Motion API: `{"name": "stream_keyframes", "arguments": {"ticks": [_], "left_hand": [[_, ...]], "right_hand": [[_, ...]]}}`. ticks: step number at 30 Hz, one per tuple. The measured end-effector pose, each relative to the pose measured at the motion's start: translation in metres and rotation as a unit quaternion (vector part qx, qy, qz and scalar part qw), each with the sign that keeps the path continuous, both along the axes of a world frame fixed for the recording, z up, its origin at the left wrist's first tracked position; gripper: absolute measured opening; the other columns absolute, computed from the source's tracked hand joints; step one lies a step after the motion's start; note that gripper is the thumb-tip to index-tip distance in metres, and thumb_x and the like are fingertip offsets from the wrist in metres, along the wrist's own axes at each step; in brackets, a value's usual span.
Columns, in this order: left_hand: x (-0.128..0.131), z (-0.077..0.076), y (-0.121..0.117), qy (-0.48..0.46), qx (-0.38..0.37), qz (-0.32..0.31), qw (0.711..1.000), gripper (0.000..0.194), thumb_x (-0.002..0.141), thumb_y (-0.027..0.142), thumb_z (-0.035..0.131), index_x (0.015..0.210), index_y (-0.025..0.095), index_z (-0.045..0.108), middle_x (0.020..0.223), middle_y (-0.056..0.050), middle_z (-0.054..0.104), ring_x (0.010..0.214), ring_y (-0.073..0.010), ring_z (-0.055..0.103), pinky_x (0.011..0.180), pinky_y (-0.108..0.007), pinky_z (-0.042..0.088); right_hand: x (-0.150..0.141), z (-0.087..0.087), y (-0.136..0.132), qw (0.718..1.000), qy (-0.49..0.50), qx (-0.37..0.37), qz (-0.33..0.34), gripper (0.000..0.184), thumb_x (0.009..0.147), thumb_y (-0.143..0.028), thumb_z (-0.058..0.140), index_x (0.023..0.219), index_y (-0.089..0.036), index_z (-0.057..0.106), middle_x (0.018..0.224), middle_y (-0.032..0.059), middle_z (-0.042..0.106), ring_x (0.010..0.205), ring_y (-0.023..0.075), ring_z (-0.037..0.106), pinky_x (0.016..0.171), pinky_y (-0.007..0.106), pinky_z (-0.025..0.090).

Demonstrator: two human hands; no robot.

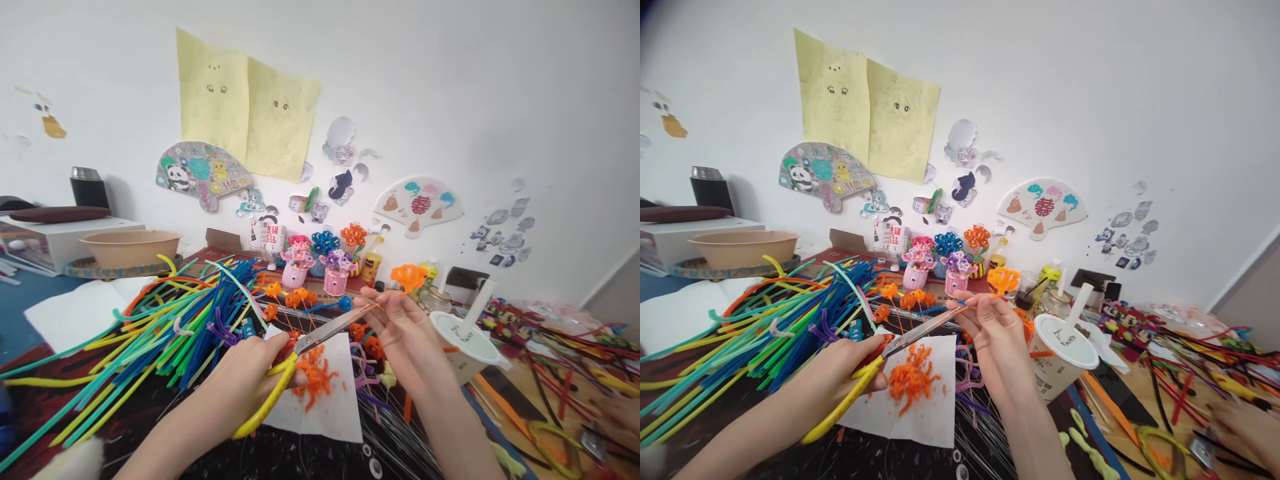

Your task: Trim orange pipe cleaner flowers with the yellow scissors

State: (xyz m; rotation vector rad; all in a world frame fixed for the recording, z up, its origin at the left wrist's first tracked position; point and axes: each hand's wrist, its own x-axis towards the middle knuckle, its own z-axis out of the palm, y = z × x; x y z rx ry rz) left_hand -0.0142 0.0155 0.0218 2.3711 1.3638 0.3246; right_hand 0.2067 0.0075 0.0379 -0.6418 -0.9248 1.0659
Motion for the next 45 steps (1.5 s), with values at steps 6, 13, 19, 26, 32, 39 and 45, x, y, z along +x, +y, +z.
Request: {"name": "stream_keyframes", "arguments": {"ticks": [6, 13, 19, 26, 32, 39, 45], "left_hand": [[0.0, -0.001, 0.0, -0.03, -0.008, -0.001, 1.0, 0.015, 0.084, 0.035, 0.043, 0.079, 0.023, 0.05, 0.07, 0.001, 0.068, 0.06, -0.0151, 0.059, 0.054, -0.023, 0.031], [-0.001, -0.005, 0.004, 0.004, 0.0, 0.002, 1.0, 0.018, 0.083, 0.039, 0.048, 0.083, 0.022, 0.054, 0.069, -0.001, 0.066, 0.058, -0.0162, 0.056, 0.051, -0.024, 0.026], [-0.002, -0.004, 0.004, 0.044, 0.036, 0.004, 0.998, 0.03, 0.087, 0.049, 0.045, 0.084, 0.022, 0.057, 0.062, -0.001, 0.057, 0.056, -0.0179, 0.053, 0.05, -0.025, 0.021], [-0.004, -0.012, 0.007, -0.012, 0.033, 0.026, 0.999, 0.02, 0.084, 0.042, 0.047, 0.078, 0.024, 0.051, 0.071, 0.0, 0.063, 0.06, -0.0169, 0.058, 0.053, -0.023, 0.027], [-0.004, -0.013, 0.008, -0.031, 0.032, 0.064, 0.997, 0.016, 0.083, 0.04, 0.044, 0.079, 0.025, 0.04, 0.078, -0.001, 0.064, 0.064, -0.018, 0.059, 0.055, -0.023, 0.03], [0.0, -0.005, 0.006, 0.005, 0.053, 0.071, 0.996, 0.017, 0.082, 0.039, 0.048, 0.079, 0.025, 0.039, 0.075, 0.0, 0.064, 0.072, -0.0229, 0.063, 0.057, -0.024, 0.029], [-0.001, -0.005, 0.005, 0.028, 0.054, 0.063, 0.996, 0.021, 0.082, 0.043, 0.052, 0.077, 0.025, 0.042, 0.071, 0.001, 0.063, 0.068, -0.0217, 0.063, 0.053, -0.024, 0.025]], "right_hand": [[0.0, 0.001, 0.0, 1.0, 0.006, -0.004, 0.003, 0.018, 0.072, -0.036, 0.08, 0.066, -0.021, 0.073, 0.09, 0.0035, 0.077, 0.087, 0.0189, 0.072, 0.087, 0.031, 0.054], [0.0, 0.001, -0.001, 1.0, 0.011, -0.006, 0.007, 0.017, 0.069, -0.035, 0.081, 0.067, -0.021, 0.073, 0.09, 0.0033, 0.077, 0.087, 0.0195, 0.072, 0.088, 0.032, 0.054], [0.001, 0.002, 0.0, 1.0, 0.006, -0.003, 0.005, 0.018, 0.07, -0.036, 0.081, 0.066, -0.02, 0.073, 0.092, 0.0036, 0.076, 0.086, 0.0193, 0.072, 0.087, 0.031, 0.054], [0.003, -0.001, 0.001, 1.0, -0.011, 0.018, 0.0, 0.018, 0.074, -0.037, 0.078, 0.068, -0.02, 0.074, 0.089, 0.0037, 0.076, 0.086, 0.0168, 0.071, 0.084, 0.028, 0.055], [0.004, 0.0, 0.001, 1.0, -0.013, 0.021, -0.015, 0.02, 0.072, -0.038, 0.079, 0.067, -0.02, 0.073, 0.09, 0.0036, 0.076, 0.089, 0.0184, 0.07, 0.085, 0.031, 0.055], [0.001, 0.003, 0.0, 1.0, -0.007, 0.003, 0.003, 0.019, 0.07, -0.036, 0.081, 0.067, -0.02, 0.072, 0.09, 0.0045, 0.076, 0.082, 0.0176, 0.071, 0.082, 0.032, 0.056], [0.003, 0.002, 0.0, 1.0, -0.011, 0.003, 0.002, 0.019, 0.071, -0.035, 0.08, 0.067, -0.02, 0.071, 0.092, 0.0044, 0.076, 0.085, 0.0181, 0.071, 0.083, 0.03, 0.056]]}}
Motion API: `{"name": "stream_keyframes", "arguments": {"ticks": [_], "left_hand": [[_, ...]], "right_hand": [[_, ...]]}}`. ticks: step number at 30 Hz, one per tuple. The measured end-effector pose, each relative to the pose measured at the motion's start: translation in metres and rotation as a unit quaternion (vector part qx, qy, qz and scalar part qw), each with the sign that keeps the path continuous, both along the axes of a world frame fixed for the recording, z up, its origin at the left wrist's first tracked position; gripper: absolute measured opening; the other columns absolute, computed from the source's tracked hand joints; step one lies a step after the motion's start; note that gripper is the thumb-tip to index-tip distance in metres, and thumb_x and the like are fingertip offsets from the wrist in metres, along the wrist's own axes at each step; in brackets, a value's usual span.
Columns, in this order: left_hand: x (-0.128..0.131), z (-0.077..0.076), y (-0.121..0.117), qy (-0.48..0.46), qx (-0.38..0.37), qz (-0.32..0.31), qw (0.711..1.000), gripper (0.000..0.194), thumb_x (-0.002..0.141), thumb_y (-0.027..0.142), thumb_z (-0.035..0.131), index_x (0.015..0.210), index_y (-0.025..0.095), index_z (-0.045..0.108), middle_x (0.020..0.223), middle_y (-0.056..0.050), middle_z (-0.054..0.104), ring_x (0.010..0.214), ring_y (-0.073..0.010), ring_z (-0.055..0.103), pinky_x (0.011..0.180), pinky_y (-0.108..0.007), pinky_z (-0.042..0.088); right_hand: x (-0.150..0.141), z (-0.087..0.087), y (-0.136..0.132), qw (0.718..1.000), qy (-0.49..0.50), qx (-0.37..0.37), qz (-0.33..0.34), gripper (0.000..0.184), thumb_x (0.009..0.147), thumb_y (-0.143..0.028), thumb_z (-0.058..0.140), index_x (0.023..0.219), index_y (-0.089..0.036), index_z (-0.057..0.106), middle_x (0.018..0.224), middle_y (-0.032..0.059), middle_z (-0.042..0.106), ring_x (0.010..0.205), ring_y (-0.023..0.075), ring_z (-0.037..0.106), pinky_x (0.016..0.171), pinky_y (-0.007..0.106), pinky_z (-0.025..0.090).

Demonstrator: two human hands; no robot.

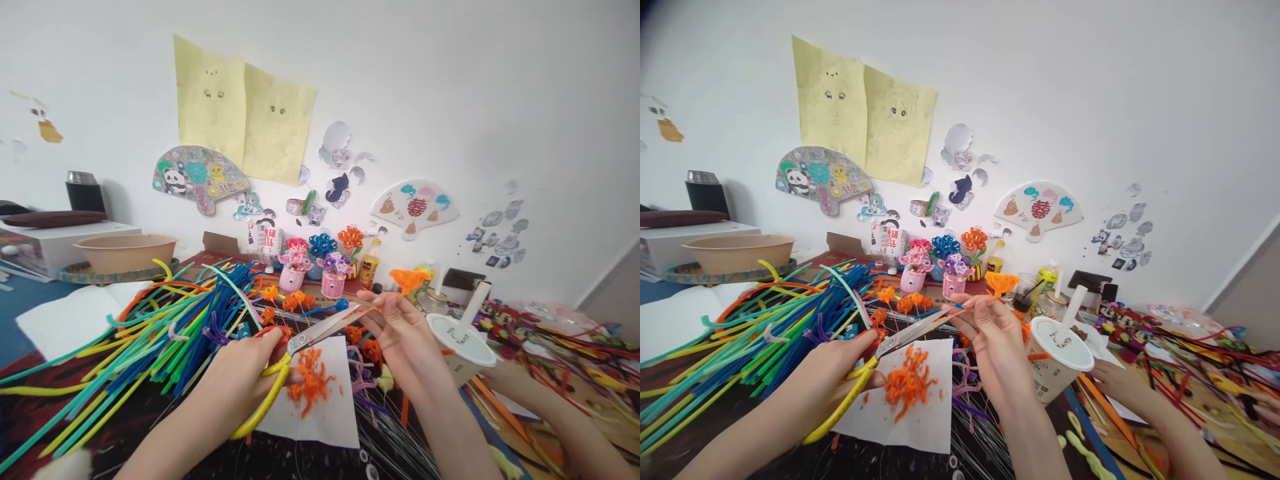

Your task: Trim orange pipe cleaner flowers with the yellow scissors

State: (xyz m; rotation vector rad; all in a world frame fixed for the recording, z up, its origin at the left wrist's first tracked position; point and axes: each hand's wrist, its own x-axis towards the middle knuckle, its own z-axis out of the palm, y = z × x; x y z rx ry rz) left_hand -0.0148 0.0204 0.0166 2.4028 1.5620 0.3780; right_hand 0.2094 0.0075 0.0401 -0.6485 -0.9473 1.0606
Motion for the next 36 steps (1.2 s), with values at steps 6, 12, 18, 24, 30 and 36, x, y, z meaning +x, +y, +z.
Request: {"name": "stream_keyframes", "arguments": {"ticks": [6, 12, 18, 24, 30, 36], "left_hand": [[-0.0012, -0.0026, 0.0006, 0.001, 0.011, -0.005, 1.0, 0.022, 0.083, 0.042, 0.052, 0.074, 0.025, 0.041, 0.068, 0.002, 0.061, 0.064, -0.0196, 0.061, 0.053, -0.023, 0.023], [-0.0015, -0.0015, 0.0008, -0.003, -0.007, -0.02, 1.0, 0.019, 0.083, 0.042, 0.05, 0.078, 0.024, 0.046, 0.067, 0.002, 0.06, 0.062, -0.019, 0.058, 0.053, -0.023, 0.023], [-0.0027, -0.0035, 0.0005, -0.01, -0.008, -0.025, 1.0, 0.022, 0.084, 0.045, 0.05, 0.078, 0.024, 0.049, 0.066, 0.002, 0.058, 0.062, -0.0186, 0.057, 0.053, -0.024, 0.023], [-0.0037, -0.0036, -0.0006, -0.011, 0.016, -0.02, 1.0, 0.025, 0.085, 0.047, 0.052, 0.075, 0.024, 0.048, 0.064, 0.002, 0.057, 0.06, -0.0184, 0.057, 0.052, -0.024, 0.022], [-0.0028, -0.0011, -0.0015, -0.002, 0.022, -0.01, 1.0, 0.025, 0.086, 0.046, 0.052, 0.075, 0.023, 0.049, 0.064, 0.001, 0.058, 0.061, -0.0189, 0.059, 0.051, -0.025, 0.022], [-0.003, -0.0026, 0.0, 0.009, 0.024, -0.004, 1.0, 0.027, 0.087, 0.049, 0.05, 0.076, 0.024, 0.052, 0.063, 0.001, 0.059, 0.06, -0.0195, 0.059, 0.051, -0.025, 0.022]], "right_hand": [[0.0014, 0.0, 0.0004, 1.0, -0.007, 0.001, -0.004, 0.021, 0.07, -0.039, 0.08, 0.066, -0.02, 0.072, 0.089, 0.0027, 0.076, 0.079, 0.0176, 0.072, 0.079, 0.029, 0.057], [0.0, 0.0011, -0.0008, 1.0, -0.014, 0.0, -0.007, 0.022, 0.067, -0.04, 0.082, 0.065, -0.02, 0.072, 0.087, 0.0021, 0.075, 0.076, 0.0177, 0.072, 0.076, 0.03, 0.058], [-0.0003, 0.002, -0.001, 1.0, -0.015, 0.0, -0.008, 0.021, 0.068, -0.039, 0.081, 0.065, -0.021, 0.072, 0.088, 0.0015, 0.076, 0.077, 0.0167, 0.072, 0.077, 0.028, 0.056], [-0.0005, 0.0014, -0.0013, 1.0, -0.008, -0.007, -0.007, 0.021, 0.068, -0.038, 0.082, 0.066, -0.02, 0.071, 0.09, 0.0027, 0.076, 0.078, 0.0184, 0.072, 0.081, 0.033, 0.055], [-0.0025, 0.0015, -0.0017, 1.0, 0.004, -0.01, -0.008, 0.021, 0.068, -0.037, 0.082, 0.065, -0.02, 0.071, 0.088, 0.0019, 0.076, 0.078, 0.0171, 0.072, 0.075, 0.028, 0.056], [-0.0029, -0.0003, -0.0002, 1.0, 0.001, -0.01, -0.007, 0.02, 0.069, -0.037, 0.081, 0.066, -0.02, 0.071, 0.087, 0.0024, 0.075, 0.079, 0.0179, 0.071, 0.075, 0.029, 0.055]]}}
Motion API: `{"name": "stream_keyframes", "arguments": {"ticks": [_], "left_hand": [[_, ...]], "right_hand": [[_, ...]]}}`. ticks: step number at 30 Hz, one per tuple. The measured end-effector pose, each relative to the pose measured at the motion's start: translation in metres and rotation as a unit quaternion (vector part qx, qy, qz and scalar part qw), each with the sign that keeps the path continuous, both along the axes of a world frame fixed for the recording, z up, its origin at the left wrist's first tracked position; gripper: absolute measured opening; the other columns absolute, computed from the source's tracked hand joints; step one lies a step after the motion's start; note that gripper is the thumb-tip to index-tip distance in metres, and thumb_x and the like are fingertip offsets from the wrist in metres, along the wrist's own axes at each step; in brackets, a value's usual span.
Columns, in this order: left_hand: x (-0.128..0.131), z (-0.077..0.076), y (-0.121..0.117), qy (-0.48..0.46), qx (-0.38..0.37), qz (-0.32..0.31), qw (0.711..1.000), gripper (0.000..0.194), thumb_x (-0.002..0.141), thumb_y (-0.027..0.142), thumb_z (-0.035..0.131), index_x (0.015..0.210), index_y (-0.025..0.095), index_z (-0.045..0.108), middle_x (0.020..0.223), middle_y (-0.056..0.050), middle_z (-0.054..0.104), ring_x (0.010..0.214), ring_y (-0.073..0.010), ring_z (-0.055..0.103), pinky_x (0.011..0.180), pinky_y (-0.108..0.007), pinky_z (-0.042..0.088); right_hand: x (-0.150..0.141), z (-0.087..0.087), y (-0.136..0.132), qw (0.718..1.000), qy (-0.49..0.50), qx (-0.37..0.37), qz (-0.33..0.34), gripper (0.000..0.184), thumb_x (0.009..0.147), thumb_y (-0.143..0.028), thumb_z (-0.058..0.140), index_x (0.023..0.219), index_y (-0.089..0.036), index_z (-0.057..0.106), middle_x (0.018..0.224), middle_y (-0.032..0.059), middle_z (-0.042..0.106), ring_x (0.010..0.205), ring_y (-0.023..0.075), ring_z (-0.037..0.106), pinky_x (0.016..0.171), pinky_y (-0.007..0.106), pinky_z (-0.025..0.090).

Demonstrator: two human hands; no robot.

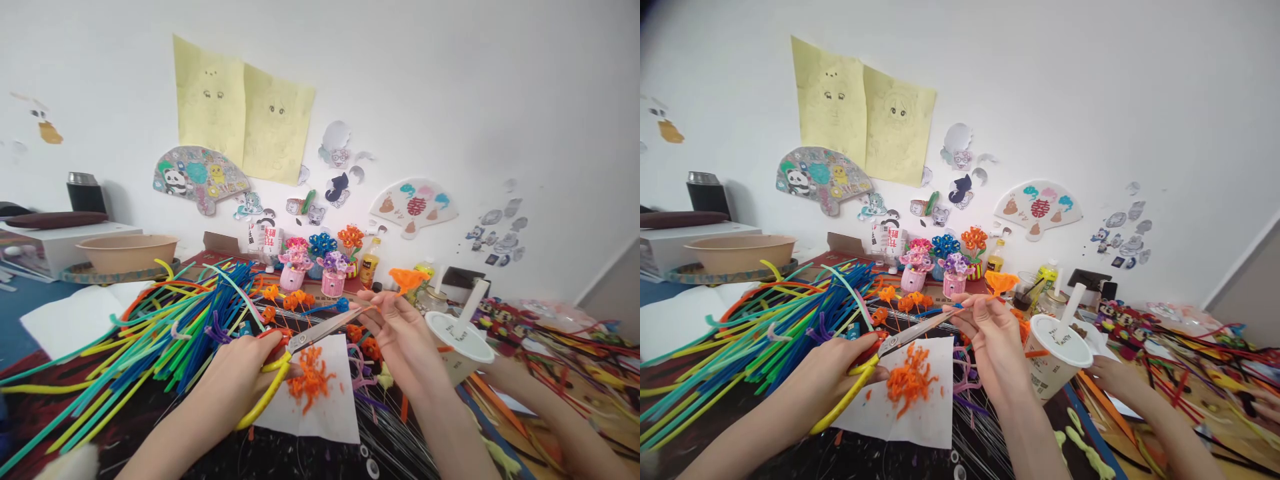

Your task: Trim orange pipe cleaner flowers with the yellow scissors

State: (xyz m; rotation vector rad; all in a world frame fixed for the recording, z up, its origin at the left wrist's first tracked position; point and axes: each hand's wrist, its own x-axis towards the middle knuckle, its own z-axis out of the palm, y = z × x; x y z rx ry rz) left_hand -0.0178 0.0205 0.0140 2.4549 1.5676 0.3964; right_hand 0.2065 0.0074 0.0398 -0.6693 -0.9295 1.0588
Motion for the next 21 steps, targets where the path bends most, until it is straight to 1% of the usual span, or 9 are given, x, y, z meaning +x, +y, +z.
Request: {"name": "stream_keyframes", "arguments": {"ticks": [4, 7, 11, 13, 15, 17, 18, 20, 21], "left_hand": [[-0.0011, -0.0006, 0.0001, 0.006, 0.004, 0.003, 1.0, 0.032, 0.086, 0.053, 0.049, 0.073, 0.024, 0.051, 0.06, 0.001, 0.057, 0.058, -0.02, 0.058, 0.05, -0.025, 0.022], [-0.0017, -0.0007, 0.0012, -0.003, 0.008, -0.003, 1.0, 0.032, 0.086, 0.052, 0.049, 0.071, 0.024, 0.05, 0.06, 0.001, 0.056, 0.058, -0.0195, 0.058, 0.051, -0.025, 0.022], [-0.0002, -0.0004, 0.0027, -0.039, -0.008, -0.007, 0.999, 0.026, 0.085, 0.043, 0.051, 0.069, 0.022, 0.048, 0.066, 0.001, 0.06, 0.062, -0.0172, 0.059, 0.054, -0.023, 0.028], [0.0013, -0.0003, 0.0024, -0.066, -0.024, -0.001, 0.998, 0.022, 0.085, 0.039, 0.049, 0.07, 0.022, 0.048, 0.069, 0.001, 0.062, 0.063, -0.0161, 0.059, 0.055, -0.022, 0.031], [0.0024, -0.0004, 0.0016, -0.084, -0.033, 0.012, 0.996, 0.017, 0.083, 0.037, 0.049, 0.074, 0.022, 0.049, 0.076, -0.001, 0.063, 0.068, -0.0172, 0.06, 0.058, -0.023, 0.035], [0.0028, -0.0008, 0.0008, -0.094, -0.018, 0.021, 0.995, 0.013, 0.081, 0.035, 0.052, 0.082, 0.022, 0.051, 0.086, -0.003, 0.064, 0.078, -0.0201, 0.062, 0.064, -0.025, 0.039], [0.0027, -0.001, 0.0006, -0.097, -0.004, 0.024, 0.995, 0.014, 0.079, 0.034, 0.055, 0.085, 0.022, 0.051, 0.091, -0.004, 0.064, 0.083, -0.0214, 0.062, 0.067, -0.026, 0.041], [0.0023, -0.0018, 0.0005, -0.097, 0.026, 0.03, 0.994, 0.018, 0.077, 0.034, 0.058, 0.089, 0.022, 0.051, 0.094, -0.005, 0.063, 0.088, -0.0232, 0.062, 0.071, -0.028, 0.042], [0.0021, -0.0022, 0.0006, -0.093, 0.038, 0.036, 0.994, 0.019, 0.078, 0.035, 0.058, 0.089, 0.023, 0.051, 0.093, -0.005, 0.063, 0.087, -0.0236, 0.062, 0.07, -0.029, 0.042]], "right_hand": [[-0.0003, -0.0015, 0.0007, 1.0, 0.002, -0.003, -0.001, 0.02, 0.068, -0.037, 0.081, 0.066, -0.02, 0.071, 0.087, 0.0023, 0.075, 0.079, 0.018, 0.071, 0.076, 0.03, 0.055], [0.0005, -0.0024, 0.002, 1.0, 0.003, -0.001, -0.002, 0.021, 0.068, -0.038, 0.081, 0.066, -0.02, 0.071, 0.088, 0.0022, 0.075, 0.08, 0.018, 0.071, 0.079, 0.031, 0.055], [0.0048, -0.0039, 0.0053, 0.999, 0.002, 0.01, -0.04, 0.019, 0.071, -0.038, 0.079, 0.069, -0.021, 0.072, 0.083, 0.0017, 0.073, 0.084, 0.0186, 0.069, 0.087, 0.035, 0.053], [0.0064, -0.0044, 0.0067, 0.998, -0.008, 0.009, -0.056, 0.019, 0.073, -0.039, 0.078, 0.071, -0.021, 0.072, 0.084, 0.0034, 0.074, 0.086, 0.0198, 0.069, 0.089, 0.037, 0.052], [0.0058, -0.0039, 0.0071, 0.998, -0.019, 0.004, -0.061, 0.02, 0.073, -0.039, 0.077, 0.072, -0.019, 0.073, 0.086, 0.0052, 0.074, 0.087, 0.0207, 0.068, 0.089, 0.038, 0.051], [0.0032, -0.0025, 0.0062, 0.998, -0.021, 0.0, -0.067, 0.02, 0.071, -0.038, 0.079, 0.073, -0.019, 0.073, 0.089, 0.0059, 0.074, 0.087, 0.0208, 0.068, 0.088, 0.037, 0.051], [0.0015, -0.0016, 0.0054, 0.997, -0.02, -0.002, -0.07, 0.02, 0.07, -0.038, 0.08, 0.073, -0.019, 0.073, 0.091, 0.006, 0.074, 0.087, 0.0207, 0.068, 0.088, 0.037, 0.051], [-0.0017, -0.0001, 0.0035, 0.997, -0.019, -0.01, -0.069, 0.02, 0.069, -0.038, 0.08, 0.075, -0.019, 0.073, 0.098, 0.0067, 0.074, 0.088, 0.0208, 0.068, 0.088, 0.037, 0.051], [-0.003, 0.0002, 0.0025, 0.998, -0.022, -0.015, -0.065, 0.02, 0.07, -0.038, 0.08, 0.077, -0.02, 0.074, 0.101, 0.0072, 0.074, 0.089, 0.0211, 0.068, 0.088, 0.037, 0.051]]}}
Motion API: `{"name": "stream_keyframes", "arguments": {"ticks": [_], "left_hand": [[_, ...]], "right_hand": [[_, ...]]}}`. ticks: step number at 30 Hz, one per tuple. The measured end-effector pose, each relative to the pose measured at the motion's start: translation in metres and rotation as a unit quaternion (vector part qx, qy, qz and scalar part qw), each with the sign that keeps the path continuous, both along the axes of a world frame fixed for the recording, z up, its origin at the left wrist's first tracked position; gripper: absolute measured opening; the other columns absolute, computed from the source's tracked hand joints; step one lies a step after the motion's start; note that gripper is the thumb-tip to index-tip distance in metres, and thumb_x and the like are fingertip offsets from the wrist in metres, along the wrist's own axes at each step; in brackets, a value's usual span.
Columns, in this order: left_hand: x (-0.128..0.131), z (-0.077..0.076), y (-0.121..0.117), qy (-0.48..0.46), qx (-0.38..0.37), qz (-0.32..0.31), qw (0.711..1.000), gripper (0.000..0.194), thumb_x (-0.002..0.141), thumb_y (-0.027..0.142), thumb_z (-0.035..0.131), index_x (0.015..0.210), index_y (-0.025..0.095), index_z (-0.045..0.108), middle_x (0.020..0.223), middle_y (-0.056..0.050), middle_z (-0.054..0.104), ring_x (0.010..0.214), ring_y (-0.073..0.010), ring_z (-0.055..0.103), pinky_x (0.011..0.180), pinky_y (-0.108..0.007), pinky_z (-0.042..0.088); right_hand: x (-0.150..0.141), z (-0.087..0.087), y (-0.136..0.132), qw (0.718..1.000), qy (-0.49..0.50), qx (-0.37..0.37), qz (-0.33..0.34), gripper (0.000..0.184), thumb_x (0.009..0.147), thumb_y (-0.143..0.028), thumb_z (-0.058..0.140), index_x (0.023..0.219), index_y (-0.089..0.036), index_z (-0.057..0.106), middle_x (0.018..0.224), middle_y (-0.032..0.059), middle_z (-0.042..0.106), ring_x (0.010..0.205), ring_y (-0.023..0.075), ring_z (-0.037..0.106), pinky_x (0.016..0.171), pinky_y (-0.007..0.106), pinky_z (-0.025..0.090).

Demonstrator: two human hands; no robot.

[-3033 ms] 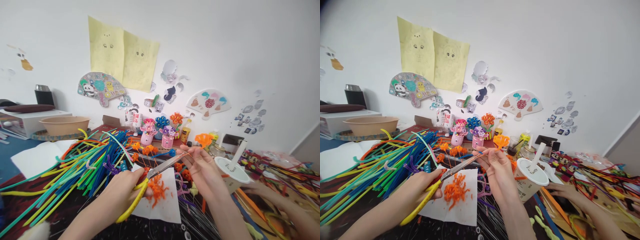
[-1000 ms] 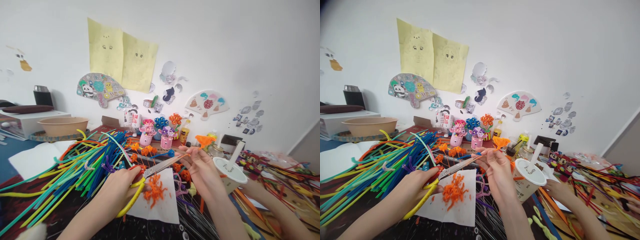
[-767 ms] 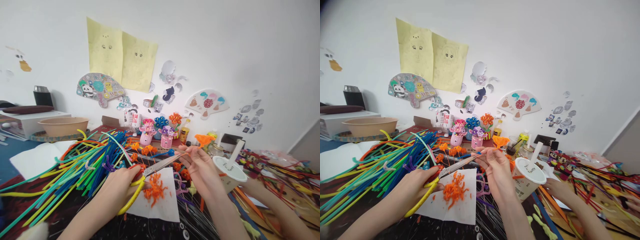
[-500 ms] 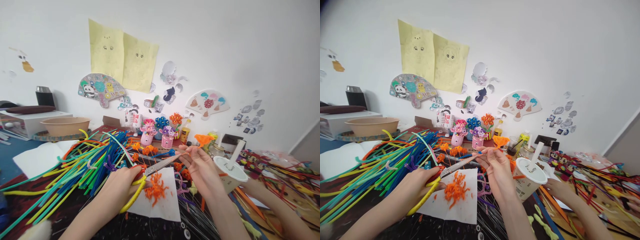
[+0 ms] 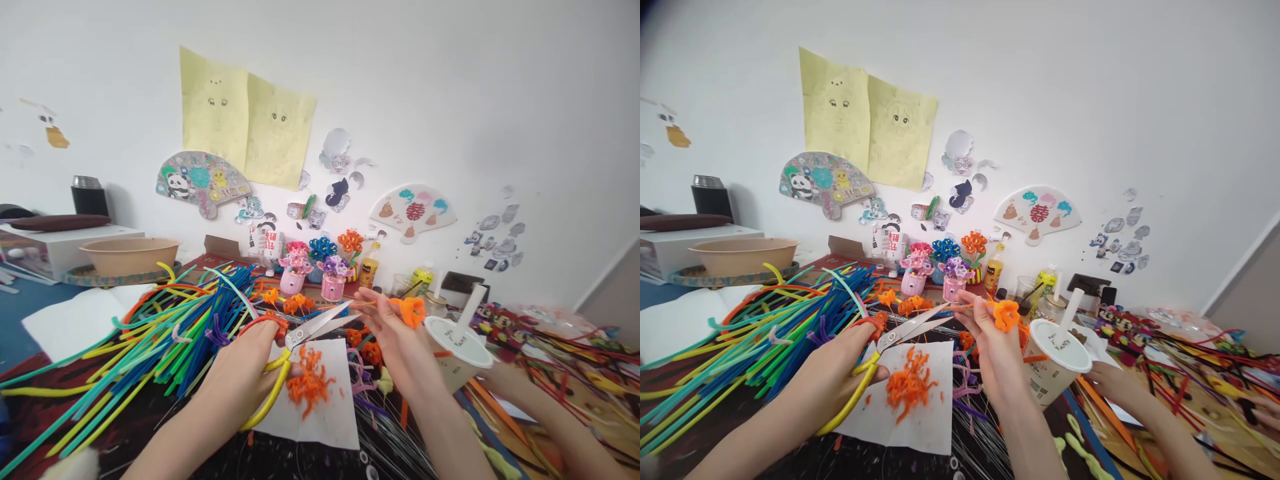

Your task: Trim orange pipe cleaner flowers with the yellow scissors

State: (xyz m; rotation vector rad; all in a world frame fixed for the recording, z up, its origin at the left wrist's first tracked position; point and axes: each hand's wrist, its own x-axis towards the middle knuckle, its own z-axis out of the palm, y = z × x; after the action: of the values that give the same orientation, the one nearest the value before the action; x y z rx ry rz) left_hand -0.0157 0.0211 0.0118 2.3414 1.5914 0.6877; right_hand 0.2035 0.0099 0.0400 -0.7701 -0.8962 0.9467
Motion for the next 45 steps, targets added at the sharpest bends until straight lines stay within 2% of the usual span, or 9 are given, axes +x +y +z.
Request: {"name": "stream_keyframes", "arguments": {"ticks": [5, 11, 16, 21, 25, 32, 37, 45], "left_hand": [[0.0, -0.001, -0.001, 0.044, 0.02, 0.021, 0.999, 0.023, 0.086, 0.046, 0.049, 0.088, 0.023, 0.048, 0.08, -0.003, 0.065, 0.077, -0.0245, 0.065, 0.059, -0.028, 0.037], [-0.001, 0.0, -0.003, 0.108, 0.051, 0.02, 0.993, 0.026, 0.092, 0.046, 0.037, 0.086, 0.022, 0.045, 0.088, -0.006, 0.069, 0.077, -0.0255, 0.066, 0.058, -0.029, 0.034], [0.0, 0.0, -0.003, 0.067, 0.011, 0.002, 0.998, 0.027, 0.09, 0.049, 0.041, 0.08, 0.024, 0.043, 0.08, -0.003, 0.067, 0.072, -0.0234, 0.065, 0.058, -0.027, 0.035], [0.002, 0.0, -0.001, 0.041, -0.019, -0.019, 0.999, 0.03, 0.088, 0.05, 0.042, 0.073, 0.024, 0.041, 0.074, -0.002, 0.063, 0.067, -0.021, 0.061, 0.058, -0.026, 0.033], [0.002, 0.0, 0.001, 0.041, -0.026, -0.026, 0.998, 0.034, 0.087, 0.053, 0.041, 0.07, 0.024, 0.037, 0.069, -0.001, 0.059, 0.063, -0.0199, 0.057, 0.056, -0.025, 0.029], [0.004, 0.002, 0.001, 0.041, -0.049, -0.022, 0.998, 0.033, 0.085, 0.053, 0.04, 0.069, 0.024, 0.035, 0.065, 0.0, 0.054, 0.061, -0.0189, 0.053, 0.055, -0.024, 0.025], [0.005, 0.001, 0.003, 0.045, -0.062, -0.024, 0.997, 0.034, 0.081, 0.051, 0.047, 0.066, 0.024, 0.033, 0.058, 0.003, 0.046, 0.056, -0.0165, 0.045, 0.054, -0.024, 0.021], [0.004, 0.002, 0.002, 0.015, -0.079, -0.048, 0.996, 0.034, 0.082, 0.051, 0.046, 0.065, 0.023, 0.036, 0.062, 0.001, 0.054, 0.057, -0.0164, 0.048, 0.054, -0.024, 0.021]], "right_hand": [[-0.004, -0.002, -0.002, 1.0, -0.013, -0.008, 0.019, 0.019, 0.073, -0.038, 0.077, 0.08, -0.02, 0.074, 0.106, 0.0077, 0.074, 0.094, 0.022, 0.067, 0.087, 0.038, 0.052], [-0.012, -0.004, -0.004, 0.999, -0.025, -0.028, 0.003, 0.025, 0.072, -0.042, 0.077, 0.085, -0.02, 0.074, 0.101, 0.0087, 0.075, 0.093, 0.0237, 0.067, 0.082, 0.038, 0.054], [-0.012, -0.003, -0.005, 0.998, -0.041, -0.025, 0.036, 0.033, 0.077, -0.045, 0.071, 0.1, -0.021, 0.074, 0.109, 0.0086, 0.072, 0.093, 0.0213, 0.065, 0.075, 0.032, 0.053], [-0.011, 0.0, -0.006, 0.997, -0.035, -0.008, 0.062, 0.034, 0.076, -0.044, 0.073, 0.102, -0.022, 0.074, 0.107, 0.0082, 0.072, 0.089, 0.0196, 0.063, 0.071, 0.03, 0.053], [-0.011, 0.0, -0.006, 0.997, -0.02, -0.006, 0.078, 0.032, 0.078, -0.044, 0.071, 0.102, -0.023, 0.074, 0.103, 0.0074, 0.073, 0.089, 0.0198, 0.063, 0.075, 0.032, 0.052], [-0.007, -0.002, -0.005, 0.993, 0.009, -0.006, 0.12, 0.029, 0.083, -0.043, 0.066, 0.106, -0.025, 0.072, 0.108, 0.0063, 0.072, 0.099, 0.0211, 0.063, 0.09, 0.037, 0.05], [-0.005, -0.003, -0.004, 0.989, 0.027, -0.007, 0.146, 0.029, 0.084, -0.042, 0.066, 0.108, -0.026, 0.071, 0.111, 0.0058, 0.071, 0.1, 0.0223, 0.062, 0.091, 0.04, 0.049], [-0.006, -0.003, -0.006, 0.986, 0.046, -0.012, 0.159, 0.029, 0.085, -0.043, 0.064, 0.107, -0.025, 0.071, 0.109, 0.0046, 0.072, 0.098, 0.0214, 0.063, 0.093, 0.04, 0.048]]}}
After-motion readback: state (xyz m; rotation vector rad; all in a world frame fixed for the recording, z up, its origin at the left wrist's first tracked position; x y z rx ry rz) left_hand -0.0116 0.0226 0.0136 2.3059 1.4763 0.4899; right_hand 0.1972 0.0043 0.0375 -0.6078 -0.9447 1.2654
